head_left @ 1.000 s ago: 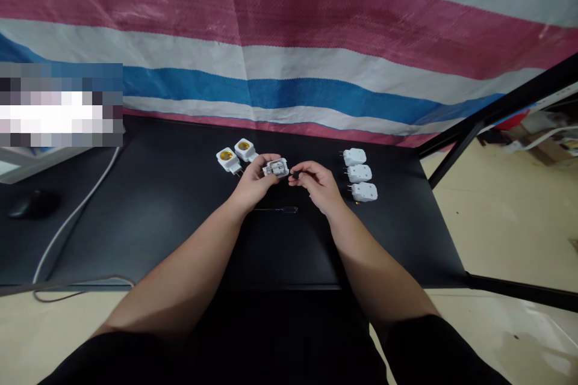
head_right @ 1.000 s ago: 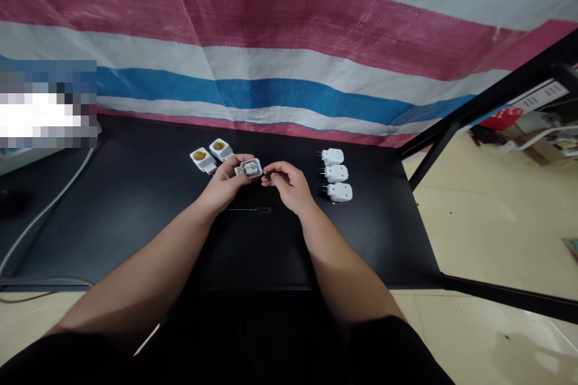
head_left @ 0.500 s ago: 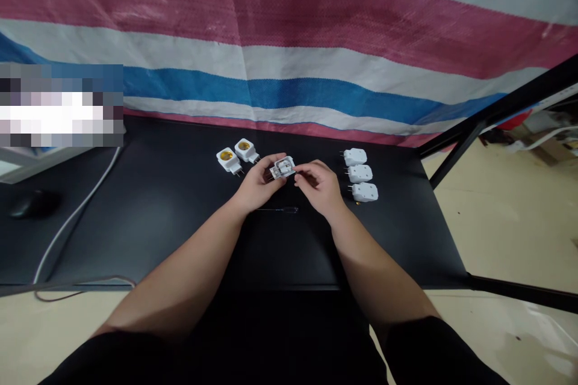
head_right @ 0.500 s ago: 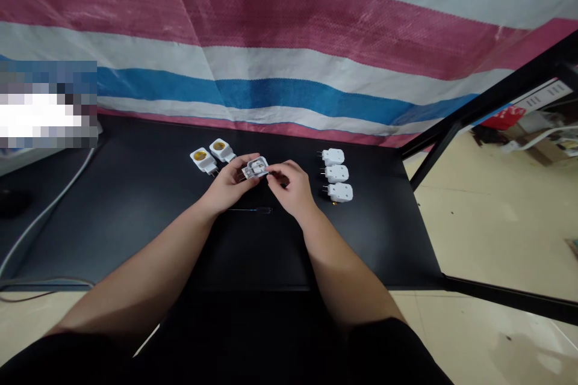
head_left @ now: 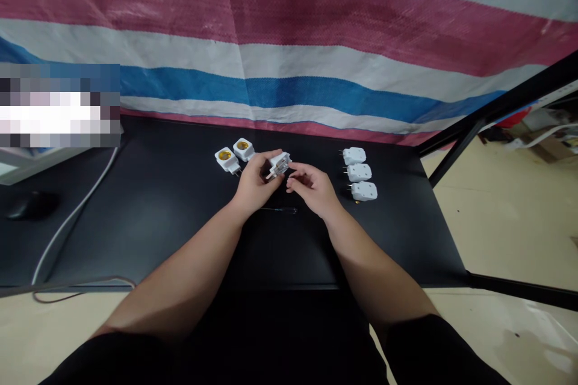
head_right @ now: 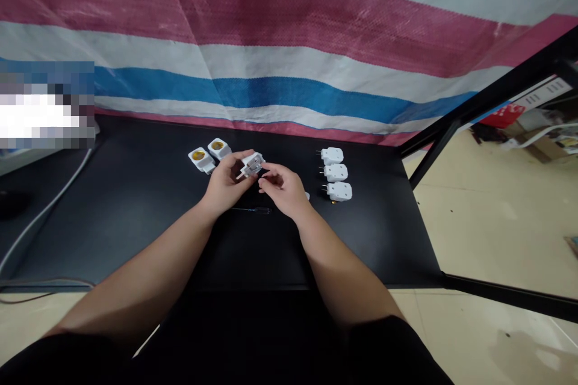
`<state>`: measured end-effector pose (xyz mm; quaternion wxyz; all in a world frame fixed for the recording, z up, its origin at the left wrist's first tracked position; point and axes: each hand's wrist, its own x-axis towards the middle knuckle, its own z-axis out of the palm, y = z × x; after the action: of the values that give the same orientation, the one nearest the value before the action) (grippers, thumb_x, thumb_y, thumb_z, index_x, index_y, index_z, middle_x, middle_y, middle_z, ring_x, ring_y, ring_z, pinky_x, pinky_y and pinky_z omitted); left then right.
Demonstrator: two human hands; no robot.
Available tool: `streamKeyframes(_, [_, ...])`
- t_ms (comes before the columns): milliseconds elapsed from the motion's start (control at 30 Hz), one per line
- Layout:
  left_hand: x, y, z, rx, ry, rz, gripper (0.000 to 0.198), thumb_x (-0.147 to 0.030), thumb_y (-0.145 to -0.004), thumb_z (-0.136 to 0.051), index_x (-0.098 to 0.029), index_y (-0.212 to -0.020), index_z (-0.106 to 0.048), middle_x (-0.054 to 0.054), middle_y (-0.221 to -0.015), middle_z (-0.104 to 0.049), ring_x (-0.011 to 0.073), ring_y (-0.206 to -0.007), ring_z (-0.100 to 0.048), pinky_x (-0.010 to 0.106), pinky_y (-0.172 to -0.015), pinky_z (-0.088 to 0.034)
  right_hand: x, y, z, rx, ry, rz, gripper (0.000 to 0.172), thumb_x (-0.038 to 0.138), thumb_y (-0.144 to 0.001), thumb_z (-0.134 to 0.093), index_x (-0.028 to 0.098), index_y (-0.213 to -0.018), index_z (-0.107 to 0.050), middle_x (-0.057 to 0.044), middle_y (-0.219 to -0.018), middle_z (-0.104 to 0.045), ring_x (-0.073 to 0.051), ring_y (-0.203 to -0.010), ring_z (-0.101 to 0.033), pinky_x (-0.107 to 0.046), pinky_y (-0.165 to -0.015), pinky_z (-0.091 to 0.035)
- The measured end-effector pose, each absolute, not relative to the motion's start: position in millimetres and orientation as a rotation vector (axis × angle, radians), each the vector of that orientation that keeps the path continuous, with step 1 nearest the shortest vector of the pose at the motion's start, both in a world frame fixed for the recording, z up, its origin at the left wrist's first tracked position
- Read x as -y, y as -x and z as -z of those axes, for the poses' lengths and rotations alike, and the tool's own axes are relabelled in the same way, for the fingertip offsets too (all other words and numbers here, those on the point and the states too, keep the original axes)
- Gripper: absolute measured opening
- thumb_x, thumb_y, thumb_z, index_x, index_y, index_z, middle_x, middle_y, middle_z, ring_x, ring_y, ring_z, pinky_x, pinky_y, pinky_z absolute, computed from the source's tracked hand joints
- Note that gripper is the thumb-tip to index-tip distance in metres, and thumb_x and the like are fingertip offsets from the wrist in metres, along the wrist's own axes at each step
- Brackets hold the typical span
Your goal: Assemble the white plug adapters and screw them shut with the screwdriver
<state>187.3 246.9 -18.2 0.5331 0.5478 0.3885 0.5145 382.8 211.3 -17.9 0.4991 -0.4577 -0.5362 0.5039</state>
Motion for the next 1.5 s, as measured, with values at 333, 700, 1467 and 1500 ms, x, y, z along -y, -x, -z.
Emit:
streamKeyframes(333, [-247.7, -188.1, 14.6, -0.906, -1.322, -1.167, 0.062, -0.027, -0.083, -0.09, -0.019, -0.14, -0.068, 0.014, -0.135, -0.077, 0.0295, -0.123, -0.076, 0.047, -0.11, -0.06, -212.9, -377.7, 17.4, 1.159, 1.095, -1.342, 0.049, 0.056, -0.082, -0.097, 0.025, -0.111, -0.073, -0.002, -0.102, -0.075, -0.02, -0.09, -0.08, -0.044, -0.088, -0.076])
streamKeyframes(700, [-247.7, -192.5, 16.2, -0.919, -1.142, -1.15, 0.045, -0.032, -0.086, -0.091, -0.021, -0.125, -0.072, 0.006, -0.115, -0.079, 0.0205, -0.103, -0.075, 0.036, -0.097, -0.061, -212.0, -377.7, 17.3, 1.317, 1.12, -1.334, 0.036, 0.051, -0.086, -0.092, 0.025, -0.104, -0.073, 0.0, -0.093, -0.076, -0.018, -0.083, -0.078, -0.041, -0.085, -0.074])
streamKeyframes(1467, [-249.1, -193.9, 10.6, -0.963, -0.939, -1.184, 0.046, -0.021, -0.07, -0.088, -0.021, -0.114, -0.074, 0.001, -0.101, -0.079, 0.0168, -0.091, -0.073, 0.029, -0.084, -0.058, -210.9, -376.3, 18.3, 1.21, 1.052, -1.435, 0.043, 0.056, -0.085, -0.095, 0.025, -0.106, -0.073, 0.0, -0.097, -0.076, -0.019, -0.084, -0.084, -0.04, -0.085, -0.076])
streamKeyframes(1500, [-249.2, -193.9, 10.6, -0.964, -0.938, -1.183, 0.046, -0.021, -0.071, -0.088, -0.021, -0.114, -0.074, 0.002, -0.102, -0.079, 0.017, -0.092, -0.073, 0.03, -0.084, -0.058, -210.8, -376.3, 18.4, 1.211, 1.052, -1.437, 0.044, 0.056, -0.085, -0.095, 0.025, -0.106, -0.073, 0.0, -0.097, -0.076, -0.02, -0.084, -0.084, -0.04, -0.085, -0.076])
